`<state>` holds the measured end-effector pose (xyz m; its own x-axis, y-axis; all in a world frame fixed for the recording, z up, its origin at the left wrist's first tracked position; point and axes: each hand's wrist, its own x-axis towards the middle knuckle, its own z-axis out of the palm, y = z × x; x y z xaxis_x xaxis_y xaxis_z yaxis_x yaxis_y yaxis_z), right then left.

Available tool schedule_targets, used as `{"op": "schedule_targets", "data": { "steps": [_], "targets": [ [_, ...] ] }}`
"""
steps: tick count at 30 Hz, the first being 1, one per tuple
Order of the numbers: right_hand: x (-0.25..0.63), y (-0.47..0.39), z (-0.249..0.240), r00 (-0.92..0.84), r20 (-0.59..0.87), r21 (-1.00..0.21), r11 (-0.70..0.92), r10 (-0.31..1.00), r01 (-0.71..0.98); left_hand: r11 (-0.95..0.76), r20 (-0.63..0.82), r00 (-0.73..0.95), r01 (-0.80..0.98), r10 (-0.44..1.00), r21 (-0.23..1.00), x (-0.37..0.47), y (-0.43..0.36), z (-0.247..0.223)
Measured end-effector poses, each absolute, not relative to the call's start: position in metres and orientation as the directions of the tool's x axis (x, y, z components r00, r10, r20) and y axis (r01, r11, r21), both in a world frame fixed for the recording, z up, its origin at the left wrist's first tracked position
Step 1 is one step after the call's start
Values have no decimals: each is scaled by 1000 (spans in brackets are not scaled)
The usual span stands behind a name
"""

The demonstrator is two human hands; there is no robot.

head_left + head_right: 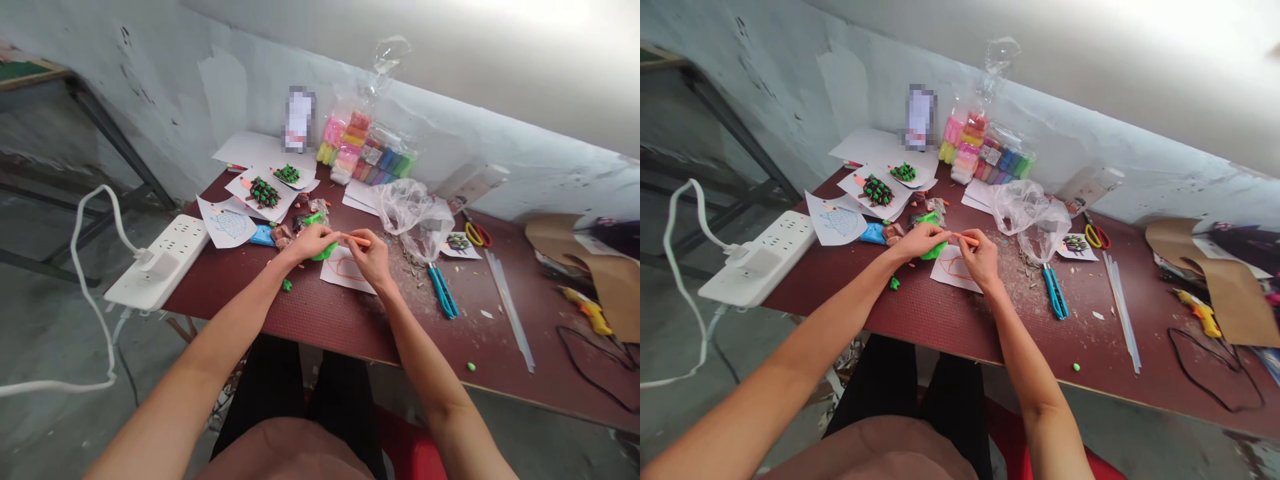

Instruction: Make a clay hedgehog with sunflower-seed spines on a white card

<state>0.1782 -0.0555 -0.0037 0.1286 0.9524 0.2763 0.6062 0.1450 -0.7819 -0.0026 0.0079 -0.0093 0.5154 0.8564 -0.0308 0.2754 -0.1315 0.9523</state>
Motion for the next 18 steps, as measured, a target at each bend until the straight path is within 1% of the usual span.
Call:
{"op": "schedule_targets", "data": {
  "steps": [3, 5, 6, 8, 10, 12, 14, 16, 17, 18],
  "targets": [
    [179, -37, -8, 100, 209, -845, 128, 973, 519, 8, -74, 485, 136, 871, 991, 0, 7, -7],
    [180, -26, -13, 72, 142, -887, 94, 987, 452, 94, -99, 458, 35, 884, 995, 0, 7, -5],
    [181, -21, -15, 74, 124, -891, 78, 990, 447, 126, -108, 443, -12, 890, 992, 0, 7, -4],
    [185, -14, -19, 134, 125, -862, 41, 983, 506, 175, -123, 429, -85, 895, 981, -1, 7, -2],
    [189, -10, -21, 222, 149, -821, -5, 964, 572, 225, -148, 454, -120, 879, 967, -3, 8, -1],
    [193, -9, -21, 265, 180, -792, -20, 947, 610, 263, -165, 479, -146, 862, 954, -5, 8, -2],
    [196, -12, -17, 247, 260, -755, 37, 933, 655, 273, -163, 474, -173, 865, 946, -6, 9, -4],
    [195, -19, -10, 202, 372, -710, 137, 906, 691, 267, -160, 444, -188, 882, 945, -6, 9, -5],
    [194, -23, -6, 179, 403, -707, 181, 897, 683, 264, -161, 430, -191, 888, 945, -6, 9, -6],
    [192, -28, -2, 157, 393, -729, 202, 906, 654, 262, -161, 418, -197, 894, 945, -5, 9, -6]
  ]
}}
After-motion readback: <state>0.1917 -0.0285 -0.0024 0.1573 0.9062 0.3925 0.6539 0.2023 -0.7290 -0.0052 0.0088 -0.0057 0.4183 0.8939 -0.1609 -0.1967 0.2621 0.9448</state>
